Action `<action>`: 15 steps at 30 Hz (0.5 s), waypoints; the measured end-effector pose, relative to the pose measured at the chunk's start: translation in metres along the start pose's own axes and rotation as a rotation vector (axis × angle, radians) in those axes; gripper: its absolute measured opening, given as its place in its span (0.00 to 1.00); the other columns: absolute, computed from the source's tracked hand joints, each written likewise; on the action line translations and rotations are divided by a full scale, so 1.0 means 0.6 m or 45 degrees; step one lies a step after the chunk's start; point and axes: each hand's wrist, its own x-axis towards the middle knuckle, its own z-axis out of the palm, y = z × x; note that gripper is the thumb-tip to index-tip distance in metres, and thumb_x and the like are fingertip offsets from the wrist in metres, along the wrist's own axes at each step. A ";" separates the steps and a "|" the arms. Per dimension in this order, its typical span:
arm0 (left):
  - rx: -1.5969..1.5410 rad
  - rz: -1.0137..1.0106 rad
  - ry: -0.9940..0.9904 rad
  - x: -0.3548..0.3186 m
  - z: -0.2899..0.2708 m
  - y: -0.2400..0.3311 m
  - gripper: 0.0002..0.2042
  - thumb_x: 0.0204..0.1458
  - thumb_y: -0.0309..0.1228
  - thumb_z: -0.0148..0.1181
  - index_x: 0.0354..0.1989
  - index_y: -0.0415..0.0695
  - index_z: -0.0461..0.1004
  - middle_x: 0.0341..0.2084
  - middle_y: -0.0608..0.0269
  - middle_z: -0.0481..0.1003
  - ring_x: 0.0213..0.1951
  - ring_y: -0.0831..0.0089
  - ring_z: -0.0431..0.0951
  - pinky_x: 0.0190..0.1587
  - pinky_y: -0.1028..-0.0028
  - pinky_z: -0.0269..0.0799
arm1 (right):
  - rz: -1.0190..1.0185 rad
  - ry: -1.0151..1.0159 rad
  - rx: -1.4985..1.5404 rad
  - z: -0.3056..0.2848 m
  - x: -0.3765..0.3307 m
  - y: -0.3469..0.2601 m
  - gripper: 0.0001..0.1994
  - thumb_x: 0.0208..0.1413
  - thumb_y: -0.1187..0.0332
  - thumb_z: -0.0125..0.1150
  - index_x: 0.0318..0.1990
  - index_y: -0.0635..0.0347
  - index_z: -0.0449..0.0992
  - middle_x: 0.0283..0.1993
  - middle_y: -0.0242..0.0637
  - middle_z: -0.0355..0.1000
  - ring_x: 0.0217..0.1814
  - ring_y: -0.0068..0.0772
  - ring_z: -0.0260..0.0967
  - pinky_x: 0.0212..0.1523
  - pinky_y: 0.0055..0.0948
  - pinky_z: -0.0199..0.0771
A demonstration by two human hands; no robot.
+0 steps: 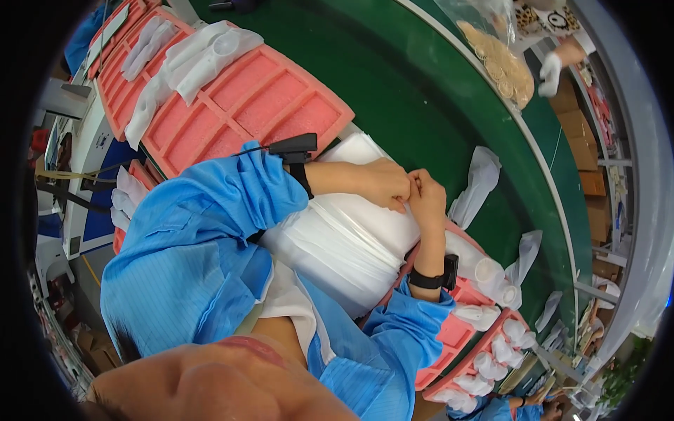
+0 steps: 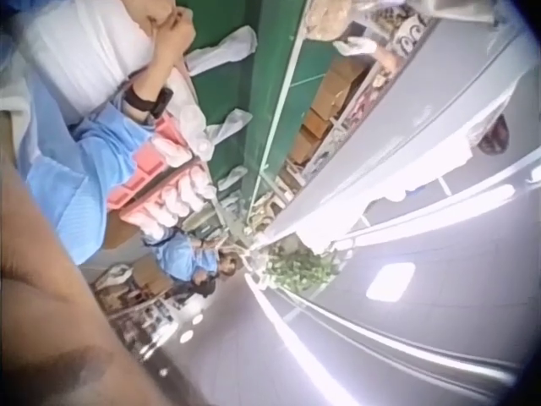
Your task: Packing small electronic components into plastic bags and sealing them with tape at a manual assembly station.
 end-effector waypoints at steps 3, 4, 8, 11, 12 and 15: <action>-0.029 -0.025 -0.013 0.000 0.000 -0.003 0.15 0.44 0.40 0.63 0.12 0.46 0.70 0.14 0.65 0.73 0.23 0.63 0.75 0.25 0.63 0.65 | 0.003 0.008 -0.009 -0.002 0.000 -0.003 0.04 0.50 0.73 0.54 0.32 0.61 0.73 0.23 0.42 0.72 0.23 0.41 0.71 0.25 0.32 0.68; -0.040 -0.014 -0.029 0.000 -0.001 -0.002 0.15 0.44 0.40 0.63 0.12 0.46 0.70 0.14 0.65 0.73 0.23 0.63 0.75 0.25 0.63 0.65 | -0.006 0.010 -0.012 -0.001 -0.001 -0.004 0.04 0.50 0.72 0.54 0.32 0.61 0.73 0.23 0.42 0.72 0.23 0.42 0.71 0.25 0.32 0.68; 0.022 -0.047 -0.050 0.001 -0.002 -0.002 0.14 0.44 0.40 0.64 0.13 0.47 0.72 0.15 0.66 0.74 0.24 0.64 0.75 0.26 0.64 0.66 | 0.021 0.016 -0.018 0.002 0.002 -0.004 0.04 0.51 0.71 0.55 0.31 0.61 0.73 0.23 0.42 0.72 0.24 0.43 0.70 0.26 0.32 0.68; 0.065 -0.064 -0.045 0.003 -0.001 -0.001 0.14 0.44 0.41 0.64 0.15 0.47 0.73 0.15 0.66 0.74 0.24 0.64 0.75 0.27 0.65 0.66 | 0.051 0.012 -0.021 -0.001 -0.001 -0.003 0.04 0.50 0.71 0.55 0.31 0.60 0.73 0.23 0.43 0.73 0.25 0.44 0.71 0.27 0.33 0.68; 0.061 -0.049 -0.060 0.002 -0.001 -0.001 0.14 0.44 0.41 0.64 0.15 0.47 0.73 0.15 0.66 0.74 0.24 0.64 0.75 0.27 0.65 0.66 | 0.056 0.006 -0.022 -0.002 -0.002 -0.002 0.04 0.50 0.70 0.55 0.31 0.60 0.73 0.24 0.43 0.73 0.25 0.44 0.71 0.27 0.34 0.68; 0.056 -0.127 -0.088 0.001 -0.005 0.000 0.14 0.45 0.40 0.63 0.14 0.48 0.73 0.17 0.70 0.76 0.26 0.69 0.77 0.29 0.67 0.68 | 0.050 0.013 -0.007 0.005 0.003 -0.004 0.05 0.50 0.70 0.55 0.31 0.60 0.74 0.24 0.43 0.73 0.26 0.45 0.71 0.28 0.34 0.69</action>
